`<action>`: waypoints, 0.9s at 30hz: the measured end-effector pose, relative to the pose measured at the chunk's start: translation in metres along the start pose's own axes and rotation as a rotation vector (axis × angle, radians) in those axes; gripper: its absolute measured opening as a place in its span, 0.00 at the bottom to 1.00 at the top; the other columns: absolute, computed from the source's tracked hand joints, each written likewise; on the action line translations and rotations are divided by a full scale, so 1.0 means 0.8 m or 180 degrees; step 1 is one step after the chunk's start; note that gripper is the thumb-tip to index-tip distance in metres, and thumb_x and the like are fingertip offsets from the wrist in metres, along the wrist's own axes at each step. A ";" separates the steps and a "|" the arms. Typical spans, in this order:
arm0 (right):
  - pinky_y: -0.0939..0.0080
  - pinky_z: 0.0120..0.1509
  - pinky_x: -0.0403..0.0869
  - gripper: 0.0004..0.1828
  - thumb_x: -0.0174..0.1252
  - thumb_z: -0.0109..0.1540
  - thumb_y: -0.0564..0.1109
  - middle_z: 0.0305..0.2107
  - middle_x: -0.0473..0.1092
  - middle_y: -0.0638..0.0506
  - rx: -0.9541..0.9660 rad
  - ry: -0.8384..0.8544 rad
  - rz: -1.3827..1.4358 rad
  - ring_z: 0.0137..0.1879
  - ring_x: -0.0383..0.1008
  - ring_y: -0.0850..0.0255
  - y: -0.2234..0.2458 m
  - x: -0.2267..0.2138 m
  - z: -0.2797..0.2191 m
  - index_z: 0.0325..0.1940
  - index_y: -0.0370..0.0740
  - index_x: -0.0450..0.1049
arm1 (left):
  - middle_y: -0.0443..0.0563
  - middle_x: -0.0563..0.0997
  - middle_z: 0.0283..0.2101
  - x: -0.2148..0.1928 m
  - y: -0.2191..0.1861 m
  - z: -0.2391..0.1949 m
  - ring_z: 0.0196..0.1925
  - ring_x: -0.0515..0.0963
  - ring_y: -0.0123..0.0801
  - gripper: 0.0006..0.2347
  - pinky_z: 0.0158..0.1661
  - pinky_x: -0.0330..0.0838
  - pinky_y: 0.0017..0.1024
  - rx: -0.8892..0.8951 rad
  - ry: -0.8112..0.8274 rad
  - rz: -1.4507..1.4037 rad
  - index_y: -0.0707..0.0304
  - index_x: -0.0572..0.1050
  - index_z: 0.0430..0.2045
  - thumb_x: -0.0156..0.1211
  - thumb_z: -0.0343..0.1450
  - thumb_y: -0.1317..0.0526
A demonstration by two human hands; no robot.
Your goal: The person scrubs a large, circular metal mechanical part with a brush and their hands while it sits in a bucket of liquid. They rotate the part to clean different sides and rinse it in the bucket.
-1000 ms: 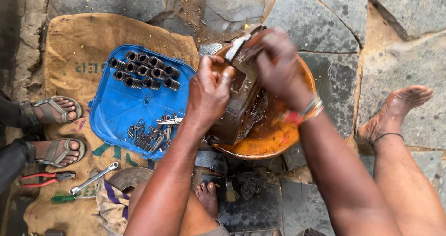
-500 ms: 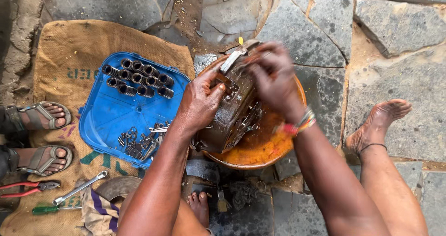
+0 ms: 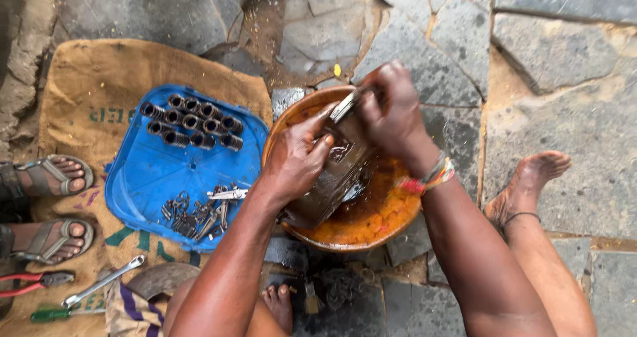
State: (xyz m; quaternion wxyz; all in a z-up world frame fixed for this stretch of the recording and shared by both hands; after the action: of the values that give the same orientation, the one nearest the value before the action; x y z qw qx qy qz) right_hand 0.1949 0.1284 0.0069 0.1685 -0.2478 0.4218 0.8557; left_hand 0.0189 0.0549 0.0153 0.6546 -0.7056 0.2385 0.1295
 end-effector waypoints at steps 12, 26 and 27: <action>0.57 0.60 0.74 0.10 0.53 0.59 0.30 0.42 0.73 0.46 0.0293 -0.0140 0.0669 0.50 0.75 0.55 -0.052 -0.007 -0.039 0.43 0.35 0.75 | 0.48 0.86 0.48 -0.009 0.026 0.010 0.50 0.80 0.24 0.18 0.52 0.74 0.27 0.0295 0.0038 -0.0391 0.64 0.76 0.57 0.56 0.71 0.70; 0.62 0.61 0.74 0.09 0.54 0.64 0.29 0.46 0.74 0.49 0.0850 -0.0624 0.1005 0.53 0.75 0.60 -0.110 0.014 -0.086 0.46 0.34 0.75 | 0.48 0.86 0.43 -0.013 0.023 0.013 0.44 0.80 0.21 0.15 0.46 0.76 0.26 0.0156 0.0103 -0.0341 0.65 0.78 0.54 0.57 0.73 0.67; 0.63 0.57 0.73 0.08 0.54 0.65 0.30 0.43 0.75 0.50 0.1300 -0.0641 0.0981 0.49 0.74 0.62 -0.142 0.019 -0.097 0.46 0.34 0.75 | 0.47 0.86 0.45 -0.013 0.018 0.014 0.46 0.80 0.20 0.16 0.48 0.76 0.25 0.0289 0.0064 -0.0401 0.65 0.77 0.56 0.57 0.73 0.67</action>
State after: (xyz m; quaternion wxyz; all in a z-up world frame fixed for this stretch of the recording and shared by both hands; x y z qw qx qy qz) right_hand 0.2609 0.1338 -0.1142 0.1239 -0.0553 0.5995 0.7888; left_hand 0.0041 0.0672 0.0071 0.6904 -0.6900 0.2058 0.0700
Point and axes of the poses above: each hand's wrist, its own z-axis towards the middle knuckle, its own x-axis out of the palm, y = z × x, the point moved 4 cm from there along z, towards the middle knuckle
